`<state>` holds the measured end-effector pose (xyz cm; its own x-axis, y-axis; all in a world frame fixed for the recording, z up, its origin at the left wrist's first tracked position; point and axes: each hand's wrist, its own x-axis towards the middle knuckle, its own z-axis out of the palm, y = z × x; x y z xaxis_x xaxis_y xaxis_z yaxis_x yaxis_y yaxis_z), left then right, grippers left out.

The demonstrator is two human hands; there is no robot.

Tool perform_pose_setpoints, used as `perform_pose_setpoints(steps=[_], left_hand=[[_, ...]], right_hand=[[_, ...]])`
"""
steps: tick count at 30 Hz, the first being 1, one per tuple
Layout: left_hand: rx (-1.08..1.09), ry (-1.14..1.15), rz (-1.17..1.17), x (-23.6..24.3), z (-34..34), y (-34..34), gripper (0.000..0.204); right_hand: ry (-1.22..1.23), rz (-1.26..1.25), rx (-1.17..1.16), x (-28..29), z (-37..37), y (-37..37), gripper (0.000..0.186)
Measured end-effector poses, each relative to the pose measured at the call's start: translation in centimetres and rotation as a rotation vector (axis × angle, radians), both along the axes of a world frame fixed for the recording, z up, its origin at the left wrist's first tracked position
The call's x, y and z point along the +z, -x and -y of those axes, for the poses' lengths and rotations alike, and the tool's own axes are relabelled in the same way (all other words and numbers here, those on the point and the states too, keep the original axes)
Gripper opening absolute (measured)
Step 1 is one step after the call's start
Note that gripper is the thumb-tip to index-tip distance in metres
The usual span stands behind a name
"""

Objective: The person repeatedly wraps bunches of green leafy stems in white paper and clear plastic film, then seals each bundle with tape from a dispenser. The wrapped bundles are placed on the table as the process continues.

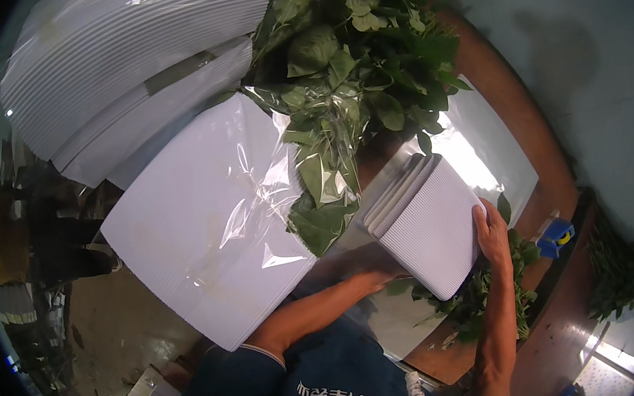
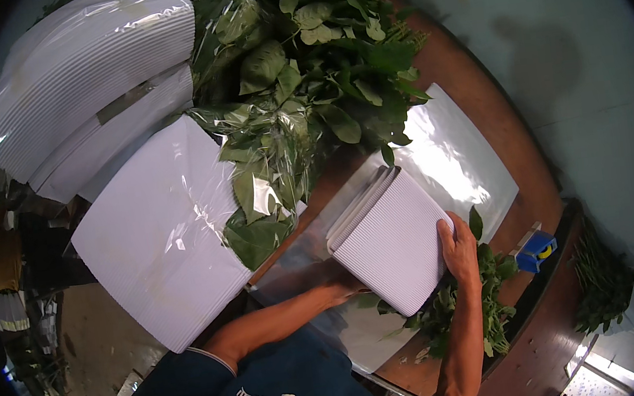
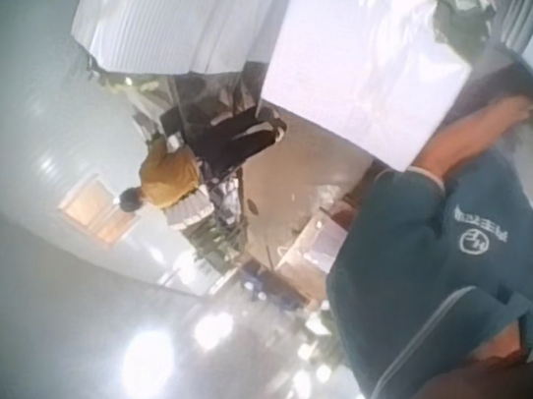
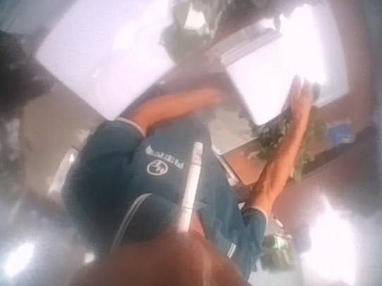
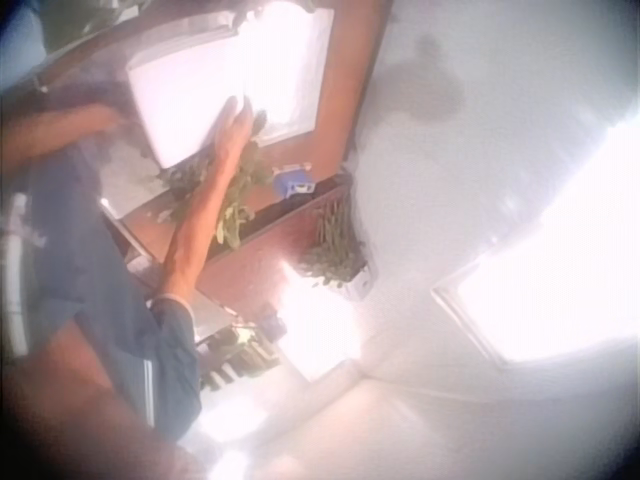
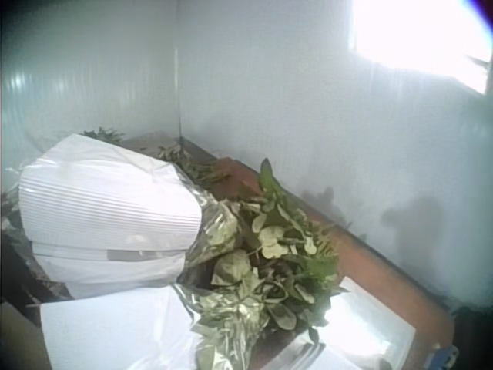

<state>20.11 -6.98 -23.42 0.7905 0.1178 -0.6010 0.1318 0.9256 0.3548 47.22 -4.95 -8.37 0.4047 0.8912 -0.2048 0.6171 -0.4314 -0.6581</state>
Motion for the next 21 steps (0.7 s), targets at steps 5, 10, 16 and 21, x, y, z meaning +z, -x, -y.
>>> perform_pose_setpoints(steps=[5,10,16,21], left_hand=[[-0.004,-0.041,-0.004,-0.3,-0.7,-0.3,0.044],[-0.020,-0.247,-0.024,0.4,-0.8,-0.2,0.045],[-0.015,-1.641,-0.651,3.1,-0.8,7.1,0.056],[-0.076,-2.063,-0.741,2.2,-1.9,11.1,0.053]], right_hand=[[-0.100,0.061,0.041,-1.7,0.7,0.3,0.042],[-0.083,0.162,0.042,-2.1,0.9,0.8,0.045],[-0.043,0.452,-0.055,1.2,1.1,3.4,0.055],[-0.302,0.444,-0.096,4.2,4.1,8.3,0.041]])
